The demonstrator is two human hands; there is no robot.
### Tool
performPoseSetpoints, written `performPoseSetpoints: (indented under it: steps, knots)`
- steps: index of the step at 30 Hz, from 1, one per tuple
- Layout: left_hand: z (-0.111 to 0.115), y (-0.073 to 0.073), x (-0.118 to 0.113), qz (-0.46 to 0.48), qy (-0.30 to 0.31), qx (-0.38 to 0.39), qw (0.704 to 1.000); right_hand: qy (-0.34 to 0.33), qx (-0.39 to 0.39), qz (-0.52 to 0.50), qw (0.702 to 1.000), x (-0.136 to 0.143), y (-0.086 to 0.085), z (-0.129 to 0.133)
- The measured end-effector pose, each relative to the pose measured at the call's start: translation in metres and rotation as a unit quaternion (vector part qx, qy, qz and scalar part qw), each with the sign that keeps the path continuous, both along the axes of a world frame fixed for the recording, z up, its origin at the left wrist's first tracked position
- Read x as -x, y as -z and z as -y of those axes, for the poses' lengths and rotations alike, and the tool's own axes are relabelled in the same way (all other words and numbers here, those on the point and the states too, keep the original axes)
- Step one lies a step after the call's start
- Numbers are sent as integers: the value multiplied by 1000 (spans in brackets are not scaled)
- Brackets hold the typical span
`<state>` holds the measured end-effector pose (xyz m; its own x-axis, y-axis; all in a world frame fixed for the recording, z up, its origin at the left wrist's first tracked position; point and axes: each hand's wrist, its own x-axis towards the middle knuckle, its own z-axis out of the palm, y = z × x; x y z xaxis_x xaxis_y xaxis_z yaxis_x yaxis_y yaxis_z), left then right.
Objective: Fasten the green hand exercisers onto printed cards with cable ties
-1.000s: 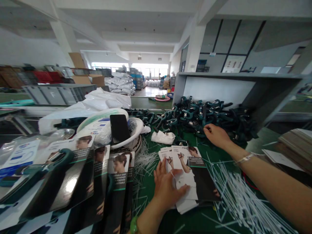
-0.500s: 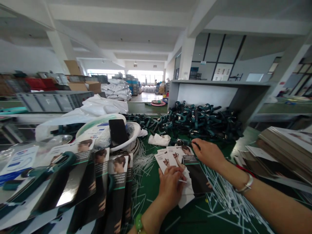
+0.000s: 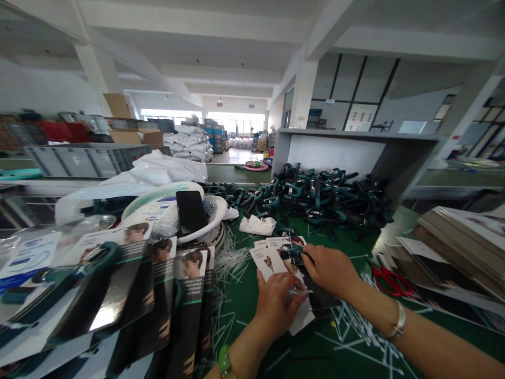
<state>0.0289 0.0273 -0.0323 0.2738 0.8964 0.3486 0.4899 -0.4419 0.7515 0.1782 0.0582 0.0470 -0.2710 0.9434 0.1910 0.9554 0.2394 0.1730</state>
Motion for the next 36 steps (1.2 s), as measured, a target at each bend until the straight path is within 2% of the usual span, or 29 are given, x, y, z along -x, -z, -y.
performPoseSetpoints:
  steps: [2,6,9,11,12,13,16,19,22,25,29,32,36]
  knots:
    - [-1,0,3,38,-10,-15,999,-22,25,-19,999,1,1,7]
    - [-10,3,7,184,-92,4,979,-50,80,-140,986,-1,6,17]
    - [-18,8,8,264,-133,69,953,-17,140,-316,938,-10,5,17]
    - [-21,11,10,270,-157,66,948,7,163,-404,900,-19,3,14]
    - [-23,12,11,256,-168,49,951,9,161,-414,896,-23,3,13]
    - [-25,12,13,232,-177,27,956,1,152,-398,905,-26,4,12]
    - [-31,4,18,112,-170,-5,979,-63,102,-250,961,-30,12,10]
    - [-42,-14,16,-37,-143,41,988,-99,67,-125,985,-25,26,7]
    - [-61,-34,6,-156,-137,70,976,-112,48,-86,989,-21,41,1]
    - [-82,-47,-10,-207,-130,74,967,-117,24,-124,985,-23,55,-6]
    - [-97,-50,-29,-203,-73,67,974,-128,-11,-187,974,-31,69,-12]
    - [-90,-46,-33,-201,-34,22,979,-138,-37,-236,961,-35,74,-14]
    - [-74,-34,-24,-198,24,-66,978,-137,-68,-336,929,-34,74,-13]
